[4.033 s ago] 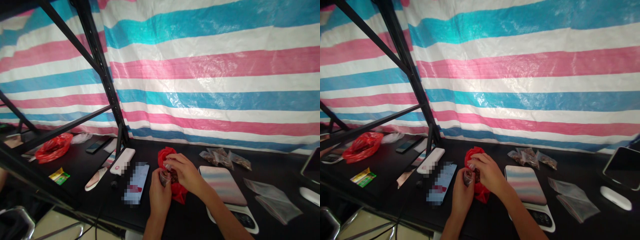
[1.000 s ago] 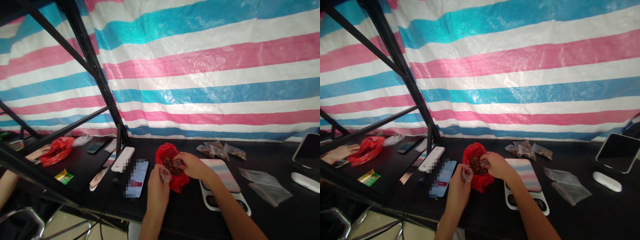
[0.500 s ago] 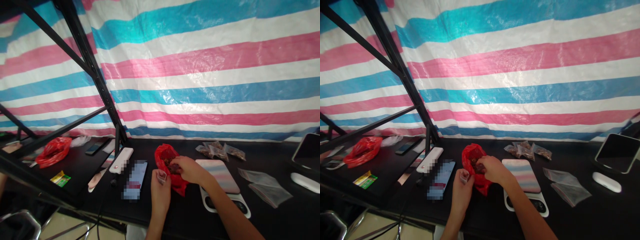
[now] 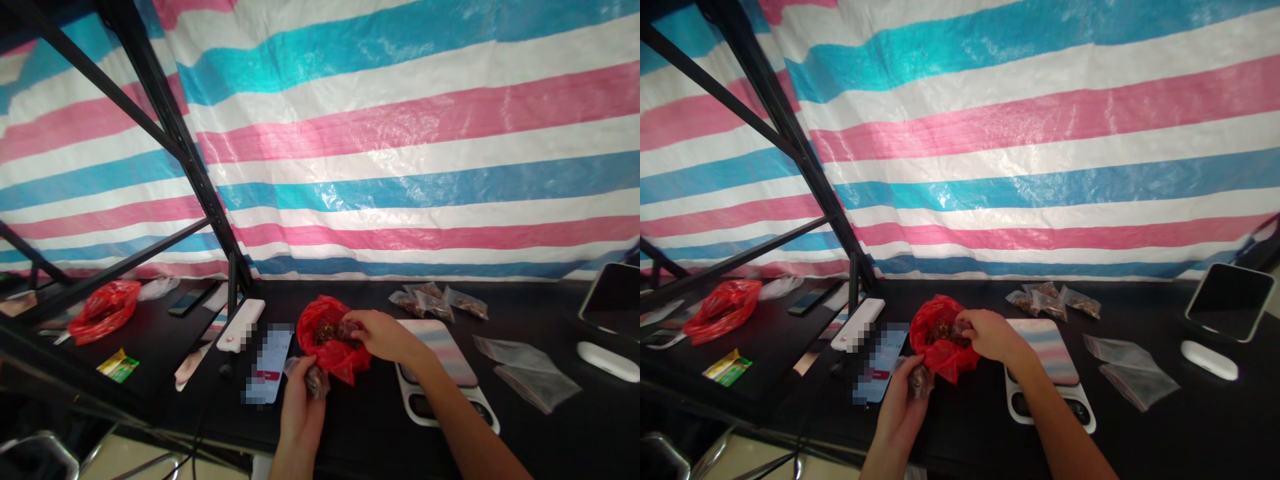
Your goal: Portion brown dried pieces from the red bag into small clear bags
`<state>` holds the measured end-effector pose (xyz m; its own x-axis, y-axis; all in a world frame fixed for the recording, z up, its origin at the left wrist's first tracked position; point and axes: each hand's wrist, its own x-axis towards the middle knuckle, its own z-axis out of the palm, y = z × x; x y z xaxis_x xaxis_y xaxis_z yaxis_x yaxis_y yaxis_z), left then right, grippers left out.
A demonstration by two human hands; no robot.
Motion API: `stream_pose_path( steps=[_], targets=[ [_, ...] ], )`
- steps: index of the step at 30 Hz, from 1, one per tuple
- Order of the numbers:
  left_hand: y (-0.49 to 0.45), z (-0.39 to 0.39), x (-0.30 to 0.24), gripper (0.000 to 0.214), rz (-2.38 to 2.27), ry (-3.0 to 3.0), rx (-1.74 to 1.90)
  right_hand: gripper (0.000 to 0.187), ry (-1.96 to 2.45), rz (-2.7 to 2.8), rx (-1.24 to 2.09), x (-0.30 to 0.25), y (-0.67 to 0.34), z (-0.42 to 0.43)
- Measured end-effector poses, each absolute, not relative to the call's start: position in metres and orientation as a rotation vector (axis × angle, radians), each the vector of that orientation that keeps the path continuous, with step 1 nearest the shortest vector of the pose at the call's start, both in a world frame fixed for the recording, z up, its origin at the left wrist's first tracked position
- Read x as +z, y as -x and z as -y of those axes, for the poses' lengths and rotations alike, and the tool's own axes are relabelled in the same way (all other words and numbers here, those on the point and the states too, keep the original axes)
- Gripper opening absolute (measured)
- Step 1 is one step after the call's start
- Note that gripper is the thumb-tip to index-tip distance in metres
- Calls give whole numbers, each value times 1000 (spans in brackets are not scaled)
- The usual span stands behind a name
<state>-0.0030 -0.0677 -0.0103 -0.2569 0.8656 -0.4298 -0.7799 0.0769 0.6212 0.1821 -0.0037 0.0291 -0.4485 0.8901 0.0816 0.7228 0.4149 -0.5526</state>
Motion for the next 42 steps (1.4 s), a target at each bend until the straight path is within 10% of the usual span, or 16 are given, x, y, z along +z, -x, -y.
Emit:
stream_pose_path(
  steps=[13, 29, 42],
  targets=[
    [-49, 118, -42, 44, -1233, -422, 1368, 28, 1521, 2359, 545, 33, -179, 9],
    [1, 43, 38, 11, -1347, -1533, 1388, 38, 1551, 2179, 419, 33, -190, 3],
    [-23, -13, -8, 14, -1056, -1601, 1254, 48, 1136, 2002, 292, 36, -183, 0]
  ],
)
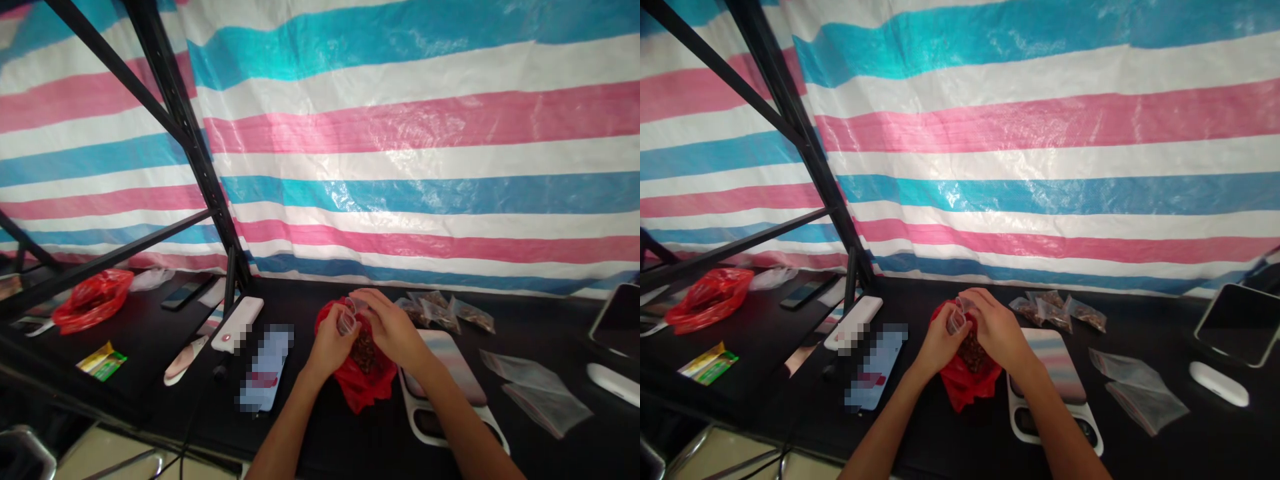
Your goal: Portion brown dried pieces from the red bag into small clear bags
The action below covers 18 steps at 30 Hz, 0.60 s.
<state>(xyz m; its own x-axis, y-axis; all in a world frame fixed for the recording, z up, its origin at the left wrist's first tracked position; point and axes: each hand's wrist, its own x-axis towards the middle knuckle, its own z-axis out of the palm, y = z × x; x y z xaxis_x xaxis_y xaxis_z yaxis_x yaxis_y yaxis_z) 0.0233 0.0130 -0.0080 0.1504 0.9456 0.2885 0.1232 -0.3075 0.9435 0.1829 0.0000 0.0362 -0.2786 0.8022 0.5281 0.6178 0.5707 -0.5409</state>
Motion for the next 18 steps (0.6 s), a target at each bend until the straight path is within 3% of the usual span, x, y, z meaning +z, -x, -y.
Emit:
stream_pose_path(
  steps=[5, 12, 18],
  targets=[
    [-25, -12, -12, 25, -1029, -1569, 1259, 61, 1035, 2109, 216, 35, -178, 3],
    [-18, -11, -11, 18, -1021, -1560, 1326, 60, 1044, 2136, 176, 32, -173, 3],
    [-14, -13, -20, 42, -1025, -1688, 1406, 52, 1091, 2103, 146, 29, -172, 2]
  ],
)
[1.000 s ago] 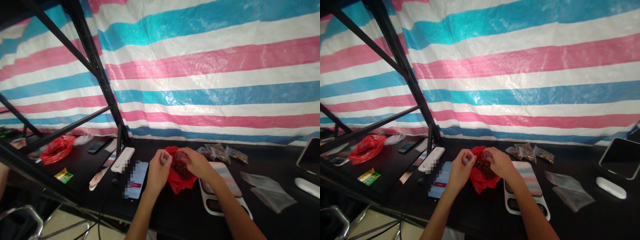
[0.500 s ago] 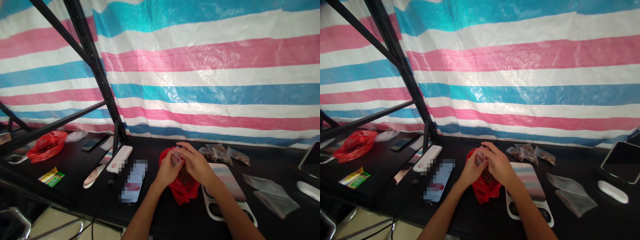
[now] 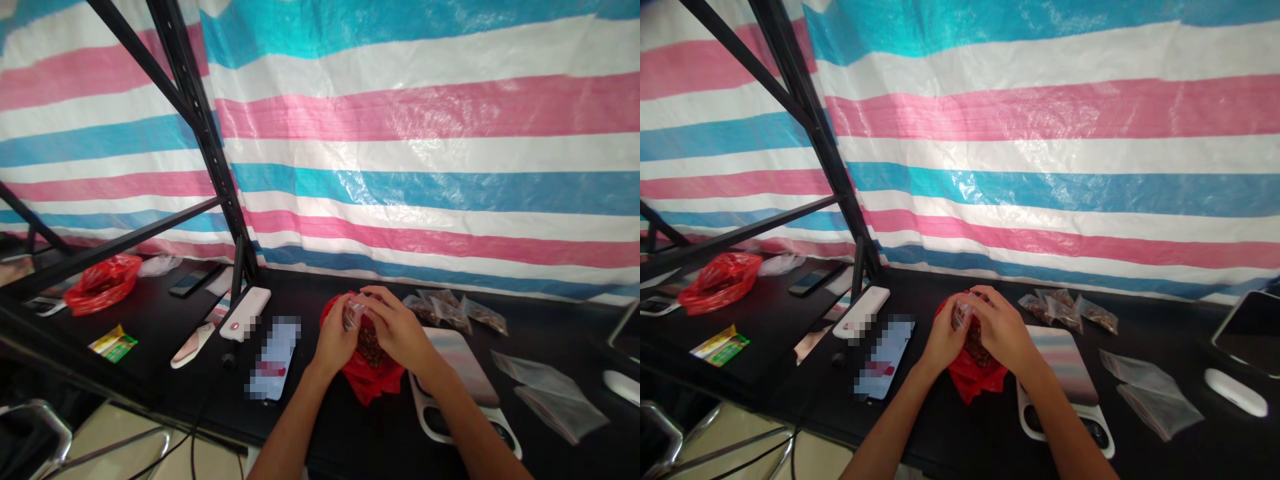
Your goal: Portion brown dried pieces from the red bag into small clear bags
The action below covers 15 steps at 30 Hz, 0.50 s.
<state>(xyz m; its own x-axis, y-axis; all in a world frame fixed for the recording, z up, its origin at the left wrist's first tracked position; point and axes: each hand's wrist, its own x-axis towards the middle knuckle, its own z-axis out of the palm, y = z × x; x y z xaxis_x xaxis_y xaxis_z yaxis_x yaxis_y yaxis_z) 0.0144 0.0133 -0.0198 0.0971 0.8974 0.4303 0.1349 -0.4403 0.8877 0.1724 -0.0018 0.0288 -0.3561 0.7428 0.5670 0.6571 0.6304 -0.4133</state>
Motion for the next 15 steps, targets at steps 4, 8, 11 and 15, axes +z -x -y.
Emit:
stream_pose_path(
  steps=[4, 8, 11, 15],
  targets=[
    [-9, -16, -24, 60, -1099, -1817, 1421, 47, 1112, 2140, 207, 27, -170, 2],
    [-7, -15, -21, 66, -1120, -1869, 1377, 46, 1165, 2120, 257, 27, -168, 3],
    [-6, -14, -19, 70, -1123, -1887, 1389, 45, 1212, 2087, 288, 28, -168, 3],
    [-6, -12, -16, 72, -1173, -1940, 1367, 44, 1197, 2068, 324, 30, -167, 4]
  ],
)
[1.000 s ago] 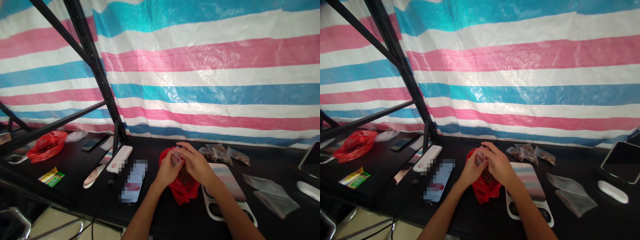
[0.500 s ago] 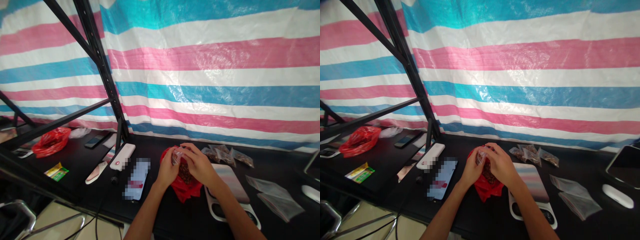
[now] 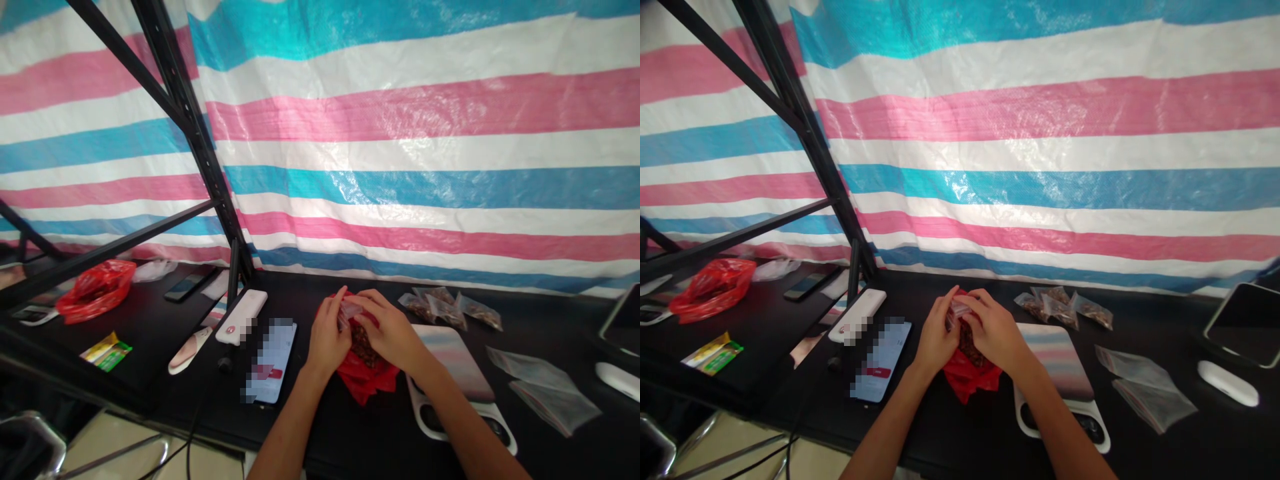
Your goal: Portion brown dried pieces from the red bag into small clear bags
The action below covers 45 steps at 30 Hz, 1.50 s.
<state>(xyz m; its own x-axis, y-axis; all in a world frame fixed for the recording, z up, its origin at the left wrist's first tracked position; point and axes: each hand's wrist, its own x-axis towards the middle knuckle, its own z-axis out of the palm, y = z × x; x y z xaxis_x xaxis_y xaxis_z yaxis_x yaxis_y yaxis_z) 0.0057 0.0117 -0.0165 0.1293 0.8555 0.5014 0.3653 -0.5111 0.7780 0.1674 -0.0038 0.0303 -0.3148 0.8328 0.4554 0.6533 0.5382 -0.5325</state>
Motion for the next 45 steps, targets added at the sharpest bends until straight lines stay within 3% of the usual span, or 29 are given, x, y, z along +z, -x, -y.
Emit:
stream_pose_path(
  steps=[8, 15, 19, 30, 36, 45],
  targets=[
    [-2, -14, -21, 77, -1187, -1963, 1403, 40, 1161, 1985, 375, 26, -167, 0],
    [-9, -15, -16, 61, -1151, -1658, 1572, 33, 1185, 1929, 296, 27, -171, -1],
    [-10, -17, -13, 64, -1179, -1576, 1701, 31, 1295, 2028, 300, 29, -169, 2],
    [-5, -23, -18, 49, -1442, -1093, 1728, 38, 1611, 2340, 186, 19, -163, 3],
    [-12, -25, -23, 37, -1341, -909, 1706, 32, 1493, 2364, 292, 11, -146, 7],
    [-6, -29, -19, 40, -1145, -708, 1801, 33, 1340, 2240, 538, 8, -143, 5]
  ],
)
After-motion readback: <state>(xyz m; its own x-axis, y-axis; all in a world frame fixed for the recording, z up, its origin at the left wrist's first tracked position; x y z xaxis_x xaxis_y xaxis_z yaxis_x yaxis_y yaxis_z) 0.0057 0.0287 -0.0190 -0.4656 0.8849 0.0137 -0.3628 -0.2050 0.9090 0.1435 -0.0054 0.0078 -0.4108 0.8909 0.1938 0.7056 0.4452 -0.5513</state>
